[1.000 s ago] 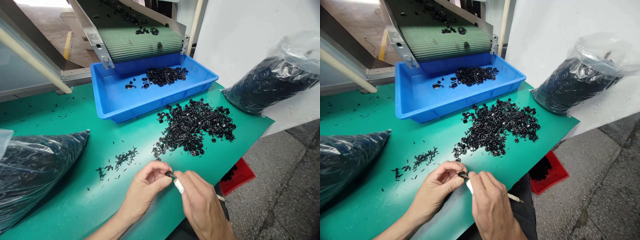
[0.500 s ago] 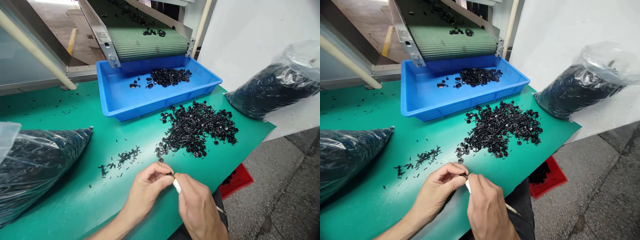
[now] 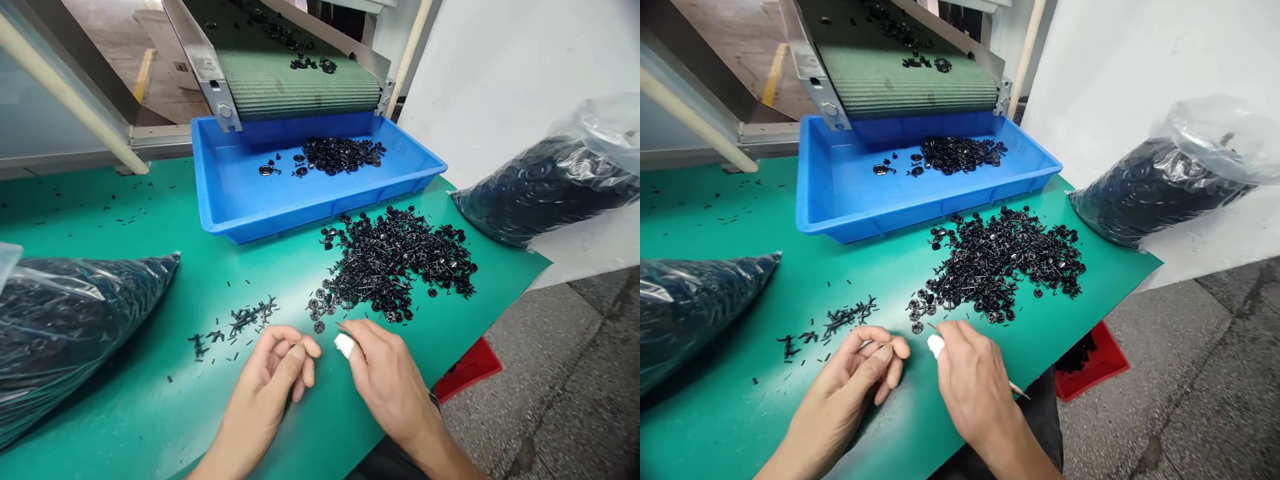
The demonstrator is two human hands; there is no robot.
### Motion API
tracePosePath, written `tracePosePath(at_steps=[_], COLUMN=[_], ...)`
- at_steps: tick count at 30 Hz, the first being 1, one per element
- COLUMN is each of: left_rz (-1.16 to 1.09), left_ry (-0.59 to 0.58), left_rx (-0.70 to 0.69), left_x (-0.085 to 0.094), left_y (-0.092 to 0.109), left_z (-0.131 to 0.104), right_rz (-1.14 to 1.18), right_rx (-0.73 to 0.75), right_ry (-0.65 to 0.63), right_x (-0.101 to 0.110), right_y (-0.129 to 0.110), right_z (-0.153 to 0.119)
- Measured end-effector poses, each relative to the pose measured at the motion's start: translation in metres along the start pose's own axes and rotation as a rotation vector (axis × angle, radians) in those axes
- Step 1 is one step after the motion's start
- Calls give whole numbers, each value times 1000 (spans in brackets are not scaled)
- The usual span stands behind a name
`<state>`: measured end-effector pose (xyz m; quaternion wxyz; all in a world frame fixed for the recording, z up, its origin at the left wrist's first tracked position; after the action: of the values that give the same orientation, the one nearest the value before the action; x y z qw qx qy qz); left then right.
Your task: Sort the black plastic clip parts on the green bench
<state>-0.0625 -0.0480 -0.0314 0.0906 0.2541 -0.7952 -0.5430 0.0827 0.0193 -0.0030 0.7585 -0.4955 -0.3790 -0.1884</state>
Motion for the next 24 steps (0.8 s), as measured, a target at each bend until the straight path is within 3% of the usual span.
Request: tracePosePath(at_steps=[6, 10, 16, 20, 24], left_rz=[-47, 41, 127, 73, 58], left_ry=[77, 64, -92, -52, -36], left_rx=[-20, 31, 39, 49, 60], left_x=[2, -3, -10, -6, -3], left_y=[-1, -1, 4, 2, -4], left_z=[1, -1, -1, 2, 1], right_rz=[-86, 12, 90, 79, -2], right_rx=[65, 52, 137, 198, 221], right_ry=[-34, 19, 19, -37, 47], right_x=[-20, -9, 6, 8, 12], right_y=[-14, -17, -32, -32, -23], right_z=[10, 8, -3, -8, -13])
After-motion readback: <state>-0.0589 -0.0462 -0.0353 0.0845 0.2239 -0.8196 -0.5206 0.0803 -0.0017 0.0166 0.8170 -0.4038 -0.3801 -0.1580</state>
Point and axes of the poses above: each hand's wrist, its own z-axis towards the middle knuckle, its own x-axis out of the back of the hand, y = z × x, the point moved 4 cm from there along z, towards the middle knuckle, and after that the axes turned 14 degrees about y, right-handed, at the moved point
